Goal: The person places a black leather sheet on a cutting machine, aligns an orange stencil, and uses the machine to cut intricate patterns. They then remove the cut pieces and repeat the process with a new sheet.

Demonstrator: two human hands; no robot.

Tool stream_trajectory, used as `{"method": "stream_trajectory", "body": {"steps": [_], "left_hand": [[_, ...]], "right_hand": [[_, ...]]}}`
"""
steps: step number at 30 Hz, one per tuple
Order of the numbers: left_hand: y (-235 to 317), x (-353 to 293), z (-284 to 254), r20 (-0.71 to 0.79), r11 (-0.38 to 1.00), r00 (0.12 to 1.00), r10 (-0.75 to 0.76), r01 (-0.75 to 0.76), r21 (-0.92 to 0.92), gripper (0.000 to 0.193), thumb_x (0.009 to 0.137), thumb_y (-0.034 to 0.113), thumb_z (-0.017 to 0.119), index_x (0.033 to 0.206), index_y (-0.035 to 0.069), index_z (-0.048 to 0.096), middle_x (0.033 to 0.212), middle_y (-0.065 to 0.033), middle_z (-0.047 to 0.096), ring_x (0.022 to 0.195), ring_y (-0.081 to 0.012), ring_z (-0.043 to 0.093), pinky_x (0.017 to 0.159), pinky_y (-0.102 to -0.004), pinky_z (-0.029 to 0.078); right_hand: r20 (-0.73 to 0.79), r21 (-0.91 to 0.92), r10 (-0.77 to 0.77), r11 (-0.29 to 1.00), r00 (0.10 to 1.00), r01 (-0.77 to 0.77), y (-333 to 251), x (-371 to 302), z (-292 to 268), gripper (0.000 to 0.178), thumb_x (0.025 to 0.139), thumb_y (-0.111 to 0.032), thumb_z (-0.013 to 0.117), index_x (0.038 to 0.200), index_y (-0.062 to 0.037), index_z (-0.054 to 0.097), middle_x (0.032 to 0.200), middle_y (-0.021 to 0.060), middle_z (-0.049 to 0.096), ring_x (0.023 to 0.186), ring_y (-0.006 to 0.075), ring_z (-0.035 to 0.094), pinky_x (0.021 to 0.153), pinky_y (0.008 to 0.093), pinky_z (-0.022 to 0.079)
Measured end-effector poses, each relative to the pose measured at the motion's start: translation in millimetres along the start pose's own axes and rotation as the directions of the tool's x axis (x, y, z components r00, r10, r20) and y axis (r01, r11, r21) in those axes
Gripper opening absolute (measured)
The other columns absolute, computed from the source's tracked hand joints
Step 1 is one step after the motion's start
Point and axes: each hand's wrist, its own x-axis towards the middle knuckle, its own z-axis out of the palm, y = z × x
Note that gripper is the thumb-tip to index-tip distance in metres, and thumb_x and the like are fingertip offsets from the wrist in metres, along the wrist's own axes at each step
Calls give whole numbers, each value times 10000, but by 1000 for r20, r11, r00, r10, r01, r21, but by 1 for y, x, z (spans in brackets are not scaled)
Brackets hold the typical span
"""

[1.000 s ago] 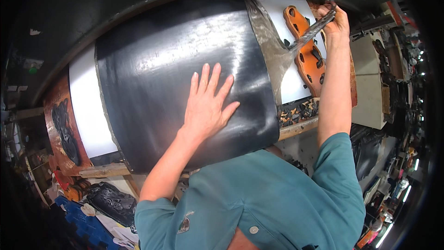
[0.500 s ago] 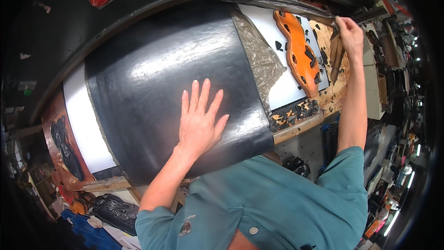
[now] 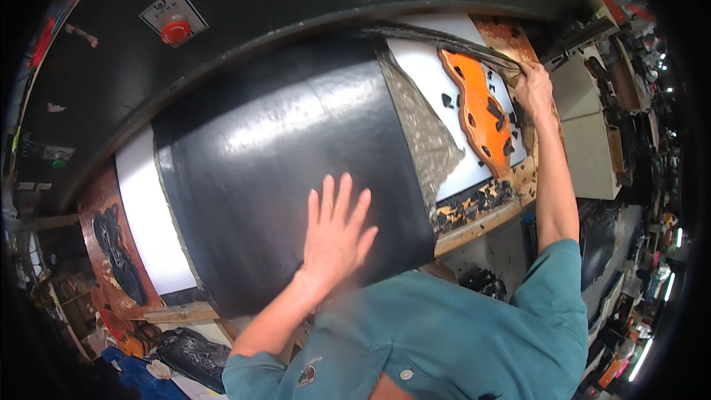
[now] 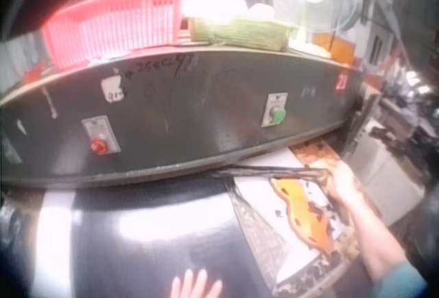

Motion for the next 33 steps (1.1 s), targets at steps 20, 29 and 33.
{"method": "stream_trajectory", "body": {"steps": [20,29,33], "left_hand": [[16,-26,12,-39,997,999,-11,8,-74,702,905,330,809,1534,116,580,1710,-257,336,1580,-523,290,1222,-702,286],[14,-27,8,-61,990,996,-58,50,-135,762,889,300,820,1551,47,539,1703,-231,368,1583,-485,313,1246,-662,274],[8,-29,7,-45,990,996,-76,70,-121,831,892,297,820,1577,-15,467,1700,-235,371,1584,-480,309,1258,-643,266]], "right_hand": [[183,332,-289,918,940,218,-240,80,70,482,1077,-416,538,1188,23,703,1153,272,726,1148,455,655,1063,525,490],[94,508,-193,853,977,119,-214,83,75,285,1000,-263,656,1076,-6,753,1093,283,738,1087,482,687,971,514,550],[-3,424,-324,857,946,294,-200,73,49,297,1000,-226,668,1128,17,782,1187,232,756,1136,437,703,1013,446,552]]}}
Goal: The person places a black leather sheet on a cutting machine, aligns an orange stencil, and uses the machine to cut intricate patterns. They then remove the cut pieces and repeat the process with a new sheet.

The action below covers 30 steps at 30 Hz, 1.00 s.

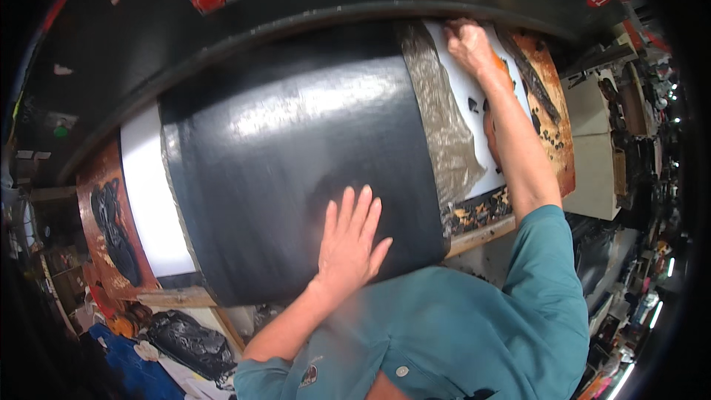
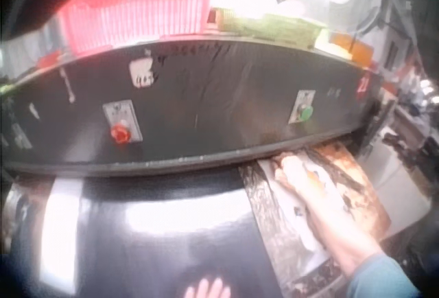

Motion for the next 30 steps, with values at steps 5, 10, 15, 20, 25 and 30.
{"method": "stream_trajectory", "body": {"steps": [5,10,15,20,25,30], "left_hand": [[-7,8,-2,-9,999,1000,10,-10,34,845,911,315,807,1592,-16,432,1707,-235,353,1589,-489,289,1266,-644,251],[-22,40,-7,-41,996,999,26,-22,91,813,944,310,773,1590,-38,425,1708,-248,344,1596,-496,267,1281,-642,217],[-49,103,-5,-162,982,980,118,-90,167,713,986,312,734,1546,-57,490,1673,-259,396,1575,-494,308,1281,-624,235],[-81,190,-8,-184,958,968,169,-117,262,670,1031,392,665,1526,-40,534,1661,-224,441,1586,-435,322,1305,-561,234],[-95,248,-12,-210,931,961,179,-96,353,604,1039,437,641,1447,-9,627,1608,-197,514,1564,-402,370,1305,-571,238],[-64,208,-17,-257,944,954,157,-68,322,502,1032,279,704,1451,13,631,1607,-222,509,1551,-448,388,1293,-574,266]], "right_hand": [[-170,41,-60,997,984,67,2,-84,-54,440,972,-310,743,1277,7,745,1341,214,714,1349,392,602,1174,448,463],[161,-41,401,916,902,-399,-5,-192,-91,1070,848,-713,742,1620,-33,449,1698,263,323,1568,424,319,1290,517,304],[188,-41,330,944,925,-328,-8,-236,-106,1159,794,-663,831,1666,-60,362,1714,290,263,1584,449,276,1298,539,287],[189,-24,320,947,929,-321,-3,-235,-107,1148,788,-638,847,1661,-62,373,1715,295,251,1587,450,271,1295,538,299],[128,-7,255,967,958,-257,9,-235,-99,987,864,-630,769,1592,-25,486,1693,264,317,1549,430,346,1272,524,341],[2,450,309,849,951,-277,44,-249,-89,340,1008,-215,739,1318,-76,748,1505,174,618,1290,314,667,1081,404,540]]}}
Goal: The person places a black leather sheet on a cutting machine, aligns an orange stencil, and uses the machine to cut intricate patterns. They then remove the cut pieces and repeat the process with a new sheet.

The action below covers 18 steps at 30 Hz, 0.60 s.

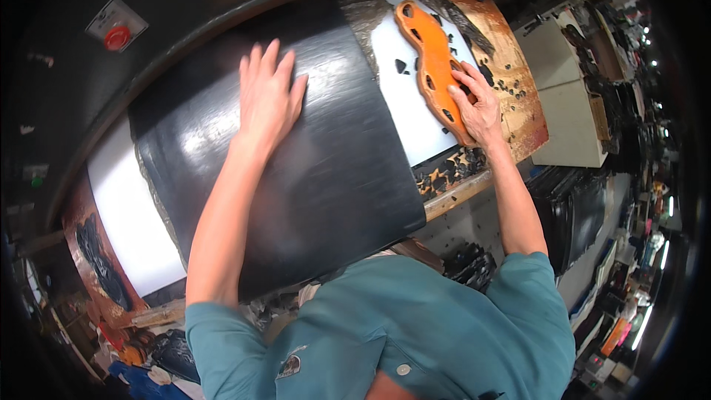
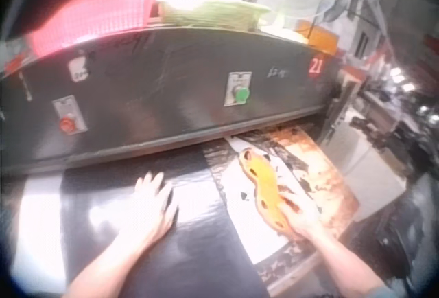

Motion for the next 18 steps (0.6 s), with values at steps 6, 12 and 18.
{"method": "stream_trajectory", "body": {"steps": [6,12,18], "left_hand": [[10,-92,-41,170,991,978,-124,131,-33,641,955,236,791,1527,63,558,1679,-250,393,1568,-496,327,1260,-649,264],[-22,-76,-29,87,997,993,-78,80,-13,537,996,278,725,1480,67,632,1661,-179,466,1584,-387,358,1287,-579,263],[-50,-41,-22,41,997,996,-78,78,7,537,1005,320,725,1466,56,647,1635,-169,503,1578,-366,373,1310,-520,261]], "right_hand": [[-305,-449,4,881,952,-148,13,4,-43,407,998,-292,728,1285,-4,737,1397,241,626,1272,372,613,1080,463,497],[172,-308,101,950,980,-44,-40,-12,-12,1066,840,-571,832,1630,-7,392,1670,308,332,1544,447,344,1267,526,323],[216,-473,92,881,972,22,-44,3,3,1233,705,-628,881,1657,-33,371,1720,299,231,1578,476,265,1295,532,284]]}}
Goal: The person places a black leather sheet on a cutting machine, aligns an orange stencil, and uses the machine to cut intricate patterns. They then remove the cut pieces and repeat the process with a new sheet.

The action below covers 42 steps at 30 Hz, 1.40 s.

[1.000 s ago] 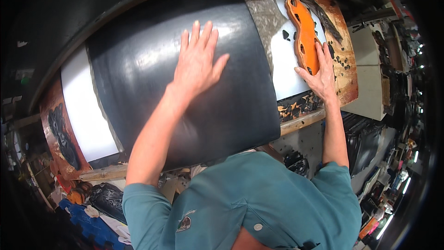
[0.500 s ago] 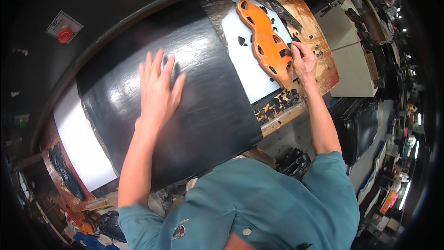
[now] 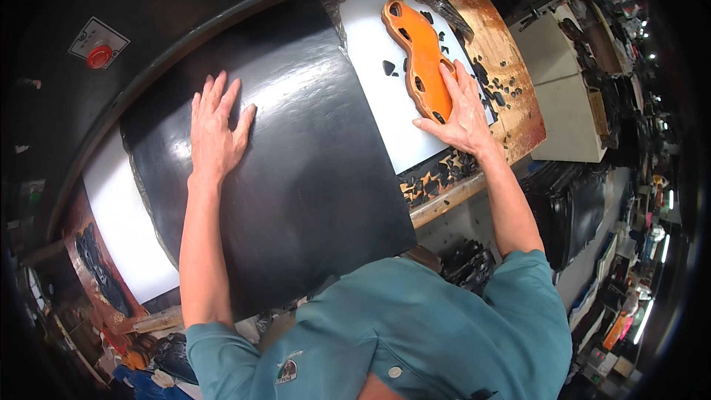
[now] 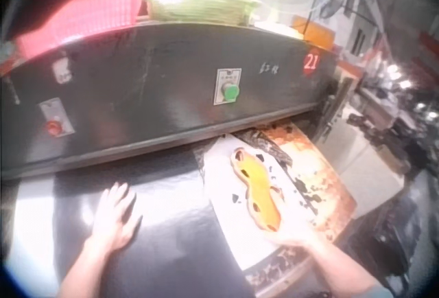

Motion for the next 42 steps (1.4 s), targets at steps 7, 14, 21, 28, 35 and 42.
{"method": "stream_trajectory", "body": {"steps": [7,14,21,28,35,42], "left_hand": [[-6,0,1,-50,1000,999,-1,1,-2,493,989,294,752,1402,33,687,1588,-177,553,1541,-382,431,1300,-518,293],[-6,1,3,-65,1000,998,5,-6,-10,489,973,269,769,1402,48,689,1562,-162,581,1519,-377,463,1287,-530,313],[-7,0,4,-89,1000,996,6,-6,0,478,967,267,775,1389,58,698,1552,-160,590,1504,-381,480,1279,-525,326],[-11,-1,3,-53,1000,999,6,-7,-9,490,984,280,759,1426,86,676,1572,-143,575,1524,-364,457,1290,-522,311],[-10,1,3,-90,1000,996,8,-11,-24,481,973,282,776,1401,79,694,1545,-154,596,1501,-370,483,1271,-530,333],[-11,2,6,-117,1000,993,13,-14,-5,474,962,287,787,1379,75,709,1522,-163,614,1477,-377,505,1252,-519,360]], "right_hand": [[50,783,39,619,998,-63,8,-14,-33,1023,703,-377,937,1551,24,529,1569,196,522,1353,264,589,1175,411,458],[-97,949,114,-288,989,127,-9,-60,-99,1141,801,-492,853,1650,32,298,1572,336,436,1330,495,580,1216,551,444],[-88,297,-254,-930,963,-218,-42,-32,-29,1203,829,-746,773,1686,-60,281,1602,389,343,1503,495,359,1244,654,315],[249,757,-118,-595,961,-269,-22,-20,-19,1061,986,-786,497,1596,71,354,1456,362,535,1291,493,616,1120,570,517],[252,782,249,516,935,-349,-67,-14,-36,772,901,-563,794,1372,28,636,1015,56,703,868,168,679,821,311,578],[-100,23,-9,1000,995,12,-92,-29,10,1135,647,-479,959,1571,-27,480,1486,331,415,1343,479,447,1144,604,399]]}}
